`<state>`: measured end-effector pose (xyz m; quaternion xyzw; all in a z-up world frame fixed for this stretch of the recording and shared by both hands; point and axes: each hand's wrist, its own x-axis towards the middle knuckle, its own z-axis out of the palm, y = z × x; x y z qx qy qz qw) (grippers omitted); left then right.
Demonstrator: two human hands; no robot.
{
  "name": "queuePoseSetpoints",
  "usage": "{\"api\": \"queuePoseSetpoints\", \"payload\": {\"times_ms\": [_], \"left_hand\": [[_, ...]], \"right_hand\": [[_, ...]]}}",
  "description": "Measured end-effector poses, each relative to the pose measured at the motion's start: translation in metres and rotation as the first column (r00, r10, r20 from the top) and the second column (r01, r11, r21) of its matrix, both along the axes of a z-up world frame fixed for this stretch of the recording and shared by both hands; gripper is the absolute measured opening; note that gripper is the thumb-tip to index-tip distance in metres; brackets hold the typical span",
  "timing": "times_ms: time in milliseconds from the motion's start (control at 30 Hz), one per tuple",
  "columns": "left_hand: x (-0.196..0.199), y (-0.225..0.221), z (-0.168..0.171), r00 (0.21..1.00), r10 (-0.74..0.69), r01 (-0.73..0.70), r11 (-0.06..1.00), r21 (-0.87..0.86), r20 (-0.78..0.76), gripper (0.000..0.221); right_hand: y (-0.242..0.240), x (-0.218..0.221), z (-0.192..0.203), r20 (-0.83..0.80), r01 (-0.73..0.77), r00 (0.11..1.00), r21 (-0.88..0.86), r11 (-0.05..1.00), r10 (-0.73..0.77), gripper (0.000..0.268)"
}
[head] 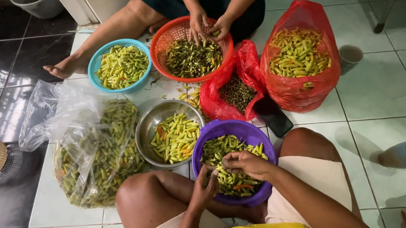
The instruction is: Removing the stems from green chilies by hand and placing them into a bowl for processing.
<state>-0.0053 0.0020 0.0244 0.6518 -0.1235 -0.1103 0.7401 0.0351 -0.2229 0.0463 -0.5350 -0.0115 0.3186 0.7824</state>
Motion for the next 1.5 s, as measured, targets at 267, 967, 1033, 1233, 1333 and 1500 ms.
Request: {"api": "queuePoseSetpoints", "payload": {"times_ms": [267, 967, 1033, 1233, 1333, 1500], "left_hand": [[0.013, -0.002, -0.047, 0.982, 0.081, -0.101, 0.989, 0.112, 0.171, 0.019], [0.001, -0.005, -0.057, 0.976, 0.150, -0.189, 0.946, 0.264, 0.160, 0.039], [0.002, -0.006, -0.067, 0.960, 0.185, -0.237, 0.936, 0.259, 0.210, 0.063], [0.000, -0.004, -0.043, 0.967, 0.138, -0.221, 0.873, 0.434, 0.214, 0.051], [-0.012, -0.009, -0.025, 0.962, 0.248, -0.272, 0.851, 0.449, 0.113, 0.065], [-0.013, -0.002, -0.026, 0.972, 0.099, -0.198, 0.833, 0.517, 0.213, 0.056]], "right_hand": [[-0.015, 0.018, 0.073, 0.233, 0.409, 0.900, -0.158, 0.899, -0.369, 0.016], [0.006, 0.000, 0.042, 0.235, 0.129, 0.971, -0.376, 0.917, -0.040, 0.018], [-0.017, 0.030, 0.053, -0.142, 0.263, 0.950, -0.124, 0.957, -0.280, 0.018], [-0.037, 0.055, 0.198, 0.833, 0.693, 0.435, -0.068, 0.717, -0.342, 0.027], [-0.007, 0.057, 0.155, 0.866, 0.712, 0.454, -0.211, 0.670, -0.210, 0.013], [0.058, 0.056, 0.101, 0.800, 0.428, 0.600, -0.337, 0.839, 0.015, 0.019]]}}
